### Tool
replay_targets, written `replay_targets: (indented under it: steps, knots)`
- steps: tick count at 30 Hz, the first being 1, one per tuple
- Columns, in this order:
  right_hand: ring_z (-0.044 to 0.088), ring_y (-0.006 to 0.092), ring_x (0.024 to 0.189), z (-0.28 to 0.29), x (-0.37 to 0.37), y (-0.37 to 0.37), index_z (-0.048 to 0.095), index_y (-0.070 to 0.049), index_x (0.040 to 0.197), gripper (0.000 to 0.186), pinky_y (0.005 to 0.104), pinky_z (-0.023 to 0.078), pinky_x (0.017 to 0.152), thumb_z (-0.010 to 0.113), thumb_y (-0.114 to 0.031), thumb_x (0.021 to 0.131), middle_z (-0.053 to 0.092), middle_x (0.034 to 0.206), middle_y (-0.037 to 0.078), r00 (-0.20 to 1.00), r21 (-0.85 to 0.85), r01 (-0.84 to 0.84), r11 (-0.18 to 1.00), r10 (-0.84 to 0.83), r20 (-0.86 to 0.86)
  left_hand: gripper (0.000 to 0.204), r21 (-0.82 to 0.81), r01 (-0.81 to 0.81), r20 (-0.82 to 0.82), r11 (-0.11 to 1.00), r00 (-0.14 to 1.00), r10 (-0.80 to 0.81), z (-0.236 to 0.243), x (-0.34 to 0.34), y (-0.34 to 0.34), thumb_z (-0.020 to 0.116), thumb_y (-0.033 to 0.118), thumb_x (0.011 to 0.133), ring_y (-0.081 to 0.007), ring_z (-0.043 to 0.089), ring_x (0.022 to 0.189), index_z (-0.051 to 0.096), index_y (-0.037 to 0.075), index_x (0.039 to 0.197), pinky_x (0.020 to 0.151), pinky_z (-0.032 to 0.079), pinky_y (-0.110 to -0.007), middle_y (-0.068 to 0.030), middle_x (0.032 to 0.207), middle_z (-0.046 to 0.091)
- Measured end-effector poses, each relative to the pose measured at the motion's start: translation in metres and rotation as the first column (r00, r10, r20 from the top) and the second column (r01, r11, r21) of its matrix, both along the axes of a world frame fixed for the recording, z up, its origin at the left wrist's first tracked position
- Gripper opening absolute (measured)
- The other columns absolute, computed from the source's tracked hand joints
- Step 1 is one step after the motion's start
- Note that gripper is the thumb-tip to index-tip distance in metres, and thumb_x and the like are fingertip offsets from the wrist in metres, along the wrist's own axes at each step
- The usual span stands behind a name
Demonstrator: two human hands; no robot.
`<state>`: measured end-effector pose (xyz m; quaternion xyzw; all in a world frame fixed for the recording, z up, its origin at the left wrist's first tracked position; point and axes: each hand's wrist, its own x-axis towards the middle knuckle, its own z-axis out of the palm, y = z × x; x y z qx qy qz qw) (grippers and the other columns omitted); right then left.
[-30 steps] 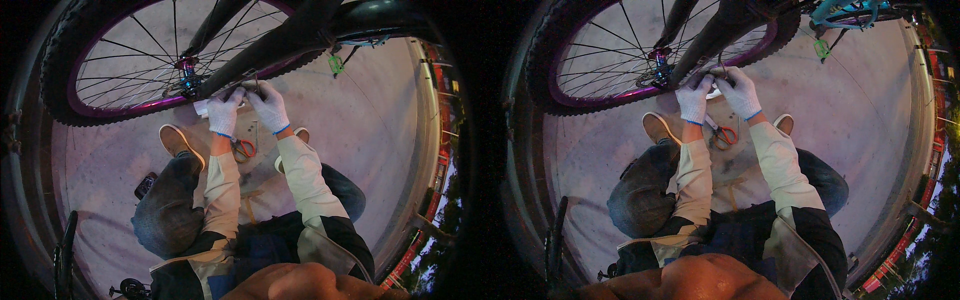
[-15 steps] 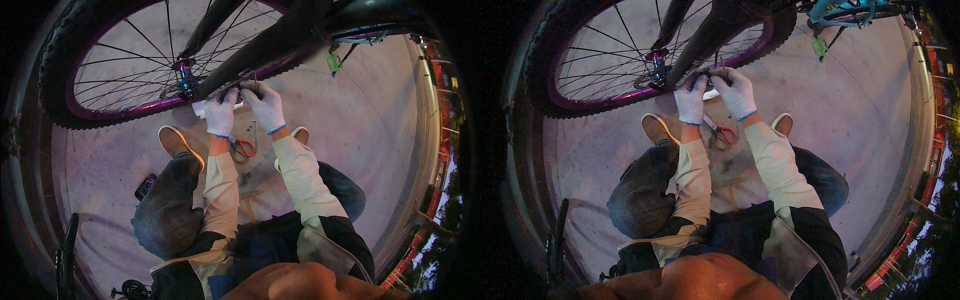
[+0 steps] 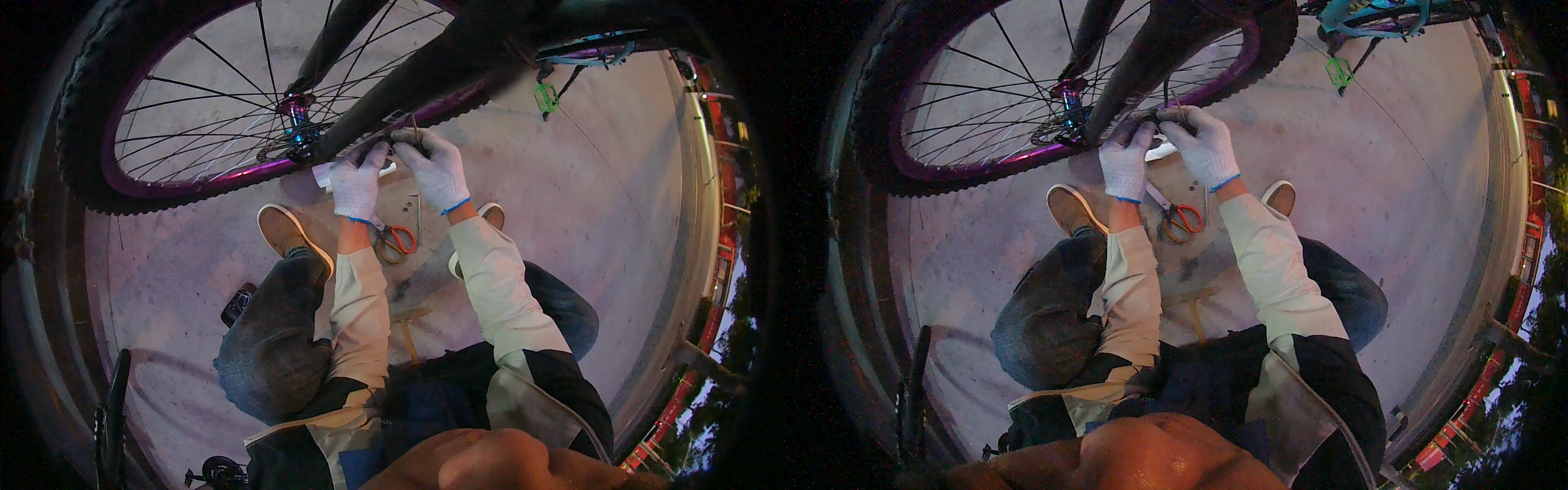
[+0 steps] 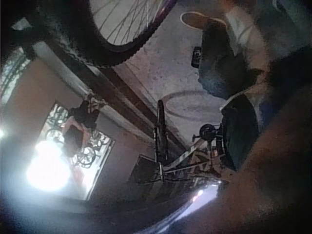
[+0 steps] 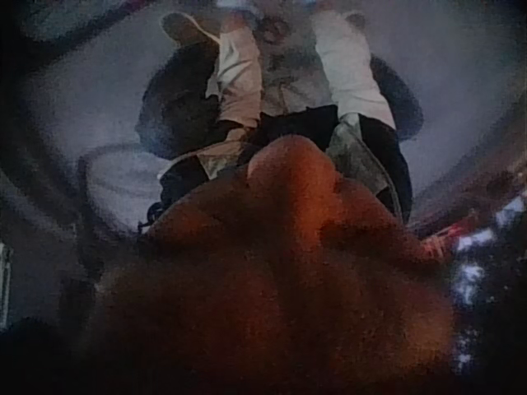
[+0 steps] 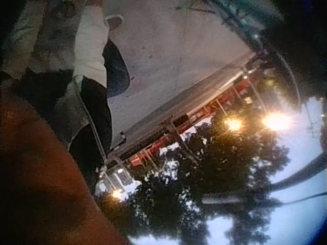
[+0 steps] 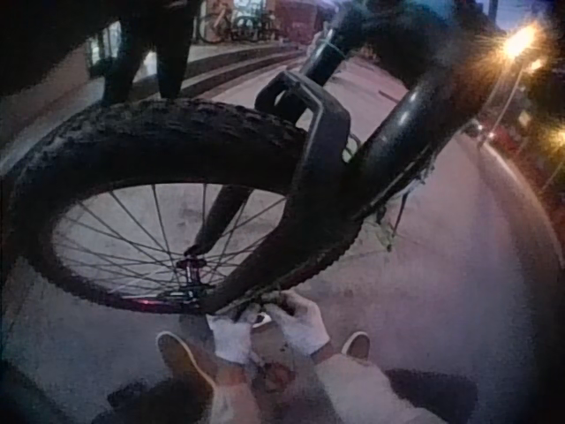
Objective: The person sits on the ground and uses a small metal tool to adjust a component on the front wheel hub of a bicycle. They then open a tool kit, select a different tool, and continue adjusting the same area.
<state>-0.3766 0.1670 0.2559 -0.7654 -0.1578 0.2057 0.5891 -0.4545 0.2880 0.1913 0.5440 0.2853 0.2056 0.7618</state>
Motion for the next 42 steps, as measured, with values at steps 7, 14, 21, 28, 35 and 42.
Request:
replay_targets:
  steps: [7,14,21,28,35,42]
  knots:
    - [0.068,0.0093,0.092,0.006,0.005,-0.001,0.071,0.001,0.118,0.025,0.0243,0.053,0.080,0.073,-0.014,0.098,0.076,0.102,0.004,0.964,-0.063,0.092,0.994,-0.104,-0.244,0.027,-0.041,0.027,-0.015,0.999,1.000,-0.028,0.004,-0.001,0.000,0.074,0.007,0.096,-0.0164,0.071,0.098,0.073,-0.004,0.121,0.085,0.061,-0.031,-0.0101,0.113,0.075]
    - [0.068,0.0099,0.091,0.008,0.004,0.000,0.074,0.002,0.112,0.023,0.0254,0.054,0.080,0.074,-0.016,0.097,0.077,0.101,0.005,0.963,-0.135,0.075,0.988,-0.107,-0.246,0.026,-0.065,0.034,-0.004,0.997,0.999,-0.034,0.009,-0.003,0.002,0.074,0.007,0.096,-0.0161,0.070,0.097,0.075,-0.002,0.120,0.087,0.058,-0.031,-0.0081,0.112,0.076]
    - [0.060,0.0056,0.080,-0.013,-0.008,0.009,0.077,-0.001,0.112,0.025,0.0213,0.048,0.070,0.071,-0.022,0.101,0.073,0.096,0.000,0.991,-0.031,0.131,0.991,-0.132,-0.022,0.026,-0.067,-0.004,-0.042,0.998,0.999,0.001,0.008,-0.002,0.004,0.073,0.006,0.095,-0.0170,0.070,0.099,0.074,-0.004,0.119,0.089,0.058,-0.031,-0.0094,0.111,0.075]
    - [0.070,0.0149,0.092,-0.007,-0.007,0.003,0.073,0.003,0.123,0.035,0.0291,0.054,0.088,0.064,-0.025,0.104,0.077,0.102,0.009,0.982,-0.056,0.143,0.988,-0.148,-0.118,0.028,-0.222,-0.092,-0.009,0.971,0.996,0.092,0.015,0.002,-0.003,0.075,0.007,0.095,-0.0160,0.069,0.098,0.072,-0.005,0.120,0.090,0.056,-0.030,-0.0092,0.114,0.074]
    - [0.074,0.0201,0.086,0.009,-0.010,-0.035,0.057,-0.001,0.144,0.038,0.0337,0.061,0.078,0.054,-0.010,0.106,0.076,0.108,0.011,0.974,-0.219,0.208,0.953,-0.181,0.139,0.024,-0.221,-0.193,0.018,0.956,0.979,0.202,0.024,0.003,-0.016,0.076,0.010,0.095,-0.0155,0.068,0.093,0.070,-0.002,0.115,0.082,0.057,-0.028,-0.0069,0.107,0.072]
    - [0.074,0.0247,0.104,0.021,0.002,-0.057,0.049,0.005,0.150,0.046,0.0386,0.062,0.092,0.055,-0.009,0.107,0.072,0.123,0.018,0.843,0.471,0.361,0.805,-0.066,-0.534,0.021,-0.549,-0.156,0.125,0.821,0.956,0.265,0.021,0.005,-0.022,0.077,0.008,0.094,-0.0173,0.068,0.096,0.069,0.000,0.112,0.079,0.061,-0.032,-0.0067,0.109,0.070]
